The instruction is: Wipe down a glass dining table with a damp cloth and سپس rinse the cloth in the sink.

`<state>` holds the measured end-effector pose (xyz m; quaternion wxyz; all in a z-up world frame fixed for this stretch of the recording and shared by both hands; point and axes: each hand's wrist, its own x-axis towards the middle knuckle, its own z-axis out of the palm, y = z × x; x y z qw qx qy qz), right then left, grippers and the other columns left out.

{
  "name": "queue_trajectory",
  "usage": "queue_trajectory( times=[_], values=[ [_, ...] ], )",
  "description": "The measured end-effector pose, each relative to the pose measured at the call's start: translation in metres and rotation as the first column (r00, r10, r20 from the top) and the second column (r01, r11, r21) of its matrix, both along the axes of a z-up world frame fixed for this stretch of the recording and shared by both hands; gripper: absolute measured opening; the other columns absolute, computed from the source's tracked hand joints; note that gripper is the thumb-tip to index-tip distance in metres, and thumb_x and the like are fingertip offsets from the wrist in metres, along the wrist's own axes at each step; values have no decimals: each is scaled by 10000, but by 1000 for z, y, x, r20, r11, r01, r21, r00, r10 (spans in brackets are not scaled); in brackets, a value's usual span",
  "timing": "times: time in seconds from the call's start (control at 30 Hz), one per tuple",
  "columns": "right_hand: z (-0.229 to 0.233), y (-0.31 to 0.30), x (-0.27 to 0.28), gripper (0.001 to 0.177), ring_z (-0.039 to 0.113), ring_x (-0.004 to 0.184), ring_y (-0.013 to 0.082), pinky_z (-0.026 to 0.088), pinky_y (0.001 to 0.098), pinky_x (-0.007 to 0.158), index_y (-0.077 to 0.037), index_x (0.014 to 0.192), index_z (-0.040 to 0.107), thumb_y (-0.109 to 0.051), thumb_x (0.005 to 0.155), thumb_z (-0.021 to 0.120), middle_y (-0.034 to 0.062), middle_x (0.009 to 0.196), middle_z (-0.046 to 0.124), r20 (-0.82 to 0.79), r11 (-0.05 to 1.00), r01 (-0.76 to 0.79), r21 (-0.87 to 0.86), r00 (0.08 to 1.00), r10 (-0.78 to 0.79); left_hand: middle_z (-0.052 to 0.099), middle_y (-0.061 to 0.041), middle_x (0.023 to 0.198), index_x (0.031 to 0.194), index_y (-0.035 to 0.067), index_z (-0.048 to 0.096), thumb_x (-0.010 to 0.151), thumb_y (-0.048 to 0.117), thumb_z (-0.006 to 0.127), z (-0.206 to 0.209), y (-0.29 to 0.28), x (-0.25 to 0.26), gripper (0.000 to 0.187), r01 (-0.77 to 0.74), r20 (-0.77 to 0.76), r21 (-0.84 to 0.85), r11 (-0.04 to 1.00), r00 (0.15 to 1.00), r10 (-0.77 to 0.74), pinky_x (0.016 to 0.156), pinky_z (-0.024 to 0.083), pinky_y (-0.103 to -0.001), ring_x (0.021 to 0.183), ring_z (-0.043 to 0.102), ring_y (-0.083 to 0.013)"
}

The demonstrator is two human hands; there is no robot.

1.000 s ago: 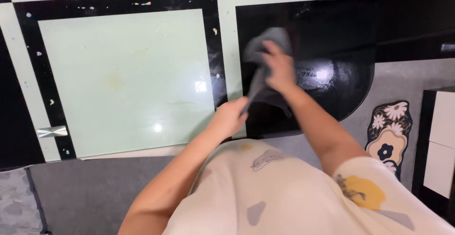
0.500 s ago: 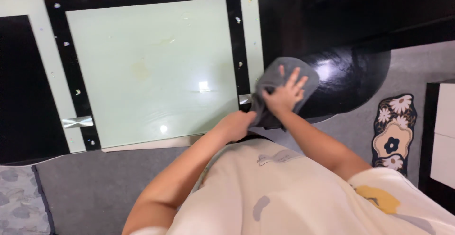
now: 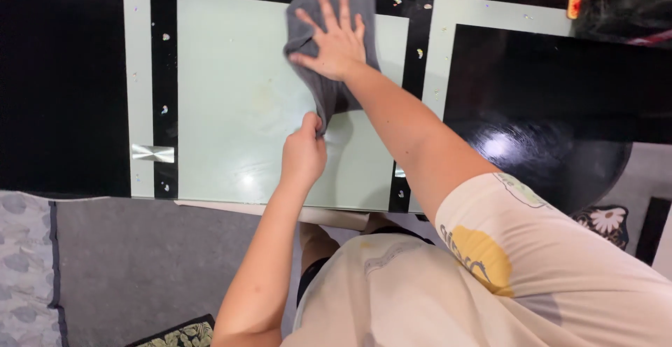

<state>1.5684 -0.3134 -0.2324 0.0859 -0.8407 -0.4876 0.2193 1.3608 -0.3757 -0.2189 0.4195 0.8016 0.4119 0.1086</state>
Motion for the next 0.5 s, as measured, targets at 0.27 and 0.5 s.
queue_trajectory(
  times=[0.27,0.5],
  values=[
    [-57,-92,19,398,209,1575,317,263,564,1208,-76,1287,657,-338,988,653,61,1692,315,160,794,-572,205,820,549,692,-248,884,1056,76,555,795,-62,576,-21,-66,1,296,204,112,-66,977,974,-196,739,488,-574,870,649,-493],
    [-78,-317,33,507,326,1551,395,304,515,1225,76,1379,548,-152,934,630,178,1676,363,212,951,64,301,968,-133,706,-223,911,1066,70,570,817,-36,564,-17,-110,20,271,573,123,-267,775,818,-562,742,489,-547,901,657,-459]
  ],
)
